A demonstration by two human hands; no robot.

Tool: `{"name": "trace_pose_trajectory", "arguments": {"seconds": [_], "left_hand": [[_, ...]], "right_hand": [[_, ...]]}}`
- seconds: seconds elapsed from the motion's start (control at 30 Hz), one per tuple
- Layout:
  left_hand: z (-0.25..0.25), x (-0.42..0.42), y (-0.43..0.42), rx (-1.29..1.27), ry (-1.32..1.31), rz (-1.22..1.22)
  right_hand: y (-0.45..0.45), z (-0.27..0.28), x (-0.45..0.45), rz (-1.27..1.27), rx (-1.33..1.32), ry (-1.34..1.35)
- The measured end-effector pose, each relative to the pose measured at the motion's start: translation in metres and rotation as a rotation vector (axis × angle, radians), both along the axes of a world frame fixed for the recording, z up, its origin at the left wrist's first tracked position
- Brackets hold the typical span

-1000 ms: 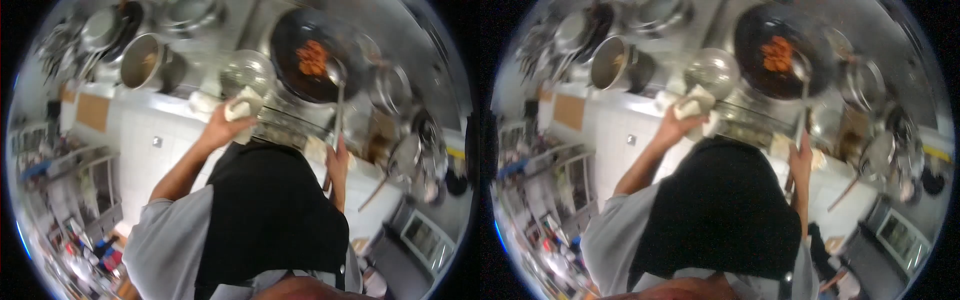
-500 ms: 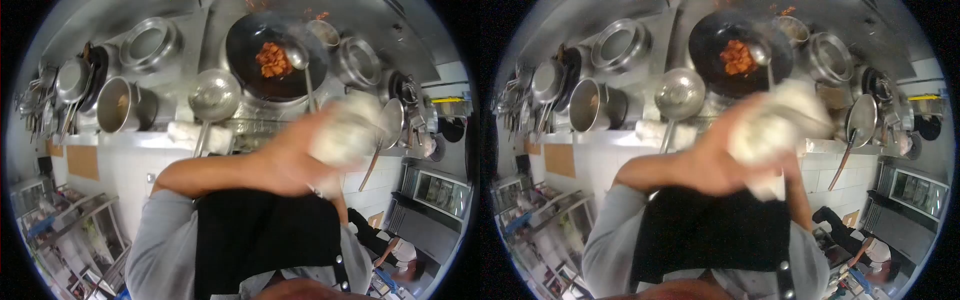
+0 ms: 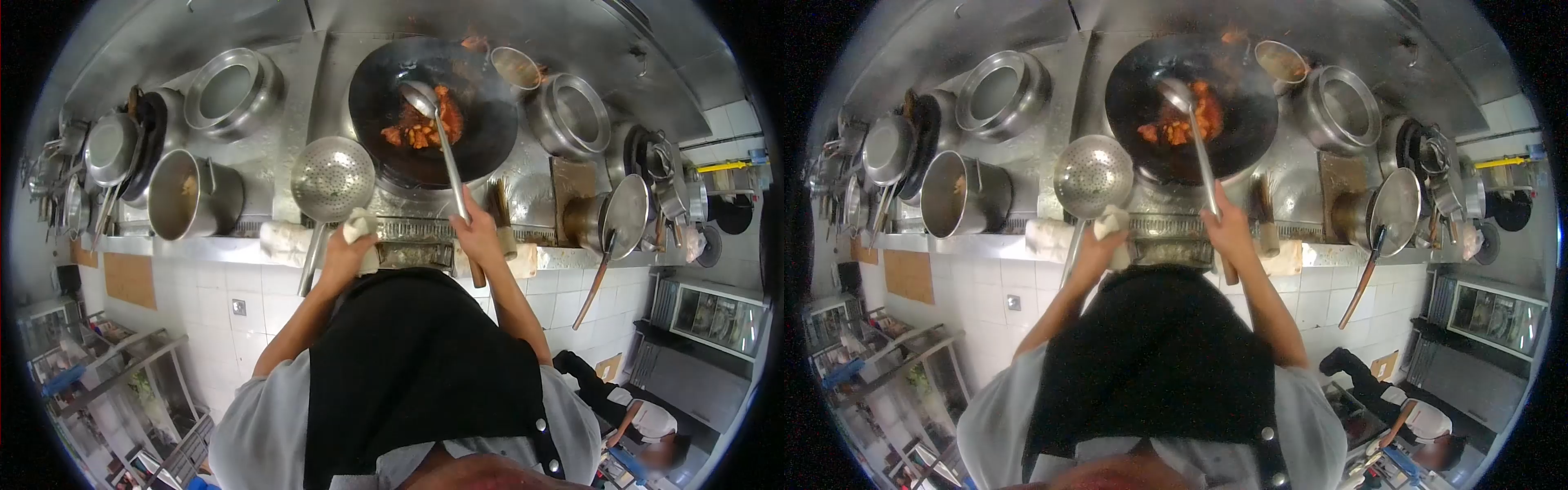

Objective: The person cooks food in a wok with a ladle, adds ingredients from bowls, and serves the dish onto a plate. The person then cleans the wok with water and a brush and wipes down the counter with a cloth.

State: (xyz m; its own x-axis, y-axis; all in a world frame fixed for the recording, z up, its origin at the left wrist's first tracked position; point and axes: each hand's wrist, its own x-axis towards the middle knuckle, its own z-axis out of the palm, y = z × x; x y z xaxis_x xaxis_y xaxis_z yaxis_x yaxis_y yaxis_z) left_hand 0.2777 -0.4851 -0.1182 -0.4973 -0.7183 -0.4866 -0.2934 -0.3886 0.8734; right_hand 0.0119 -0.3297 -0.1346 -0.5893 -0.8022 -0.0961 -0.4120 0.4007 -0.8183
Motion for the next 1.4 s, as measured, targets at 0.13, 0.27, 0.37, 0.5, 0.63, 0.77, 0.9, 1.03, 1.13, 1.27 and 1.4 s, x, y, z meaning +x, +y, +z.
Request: {"name": "trace_pose_trajectory", "arguments": {"seconds": [0.13,0.27,0.37,0.5,0.63,0.77,0.9,1.03,1.13,1.27,1.4], "left_hand": [[-0.007,0.015,-0.004,0.056,0.049,0.092],[0.001,0.028,-0.007,0.097,0.095,0.185],[-0.005,0.034,-0.005,0.136,0.09,0.178],[-0.001,0.024,0.001,0.075,0.085,0.158],[0.0,0.017,-0.001,0.005,0.078,0.175],[0.01,0.012,0.0,0.063,0.113,0.227],[0.007,0.02,-0.002,0.133,0.1,0.229],[0.011,0.019,0.003,0.134,0.123,0.231],[0.021,0.011,0.001,0.141,0.165,0.217],[0.025,0.001,0.0,0.179,0.184,0.209],[0.013,-0.008,0.003,0.125,0.218,0.194]], "right_hand": [[0.007,0.039,0.002,-0.058,0.148,-0.022],[0.019,0.047,-0.015,-0.087,0.074,0.013],[0.02,0.043,-0.028,-0.057,0.0,0.061],[0.014,0.027,-0.046,-0.031,0.216,0.011],[0.018,0.023,-0.04,-0.036,-0.027,0.091],[0.016,-0.003,-0.055,0.002,0.057,0.081],[0.016,0.009,-0.052,-0.001,0.028,0.139],[0.016,0.008,-0.051,-0.023,0.082,0.101],[0.007,0.017,-0.059,-0.034,0.197,0.028],[0.01,0.01,-0.049,-0.037,0.094,0.132],[0.009,-0.003,-0.064,0.015,0.168,0.172]]}}
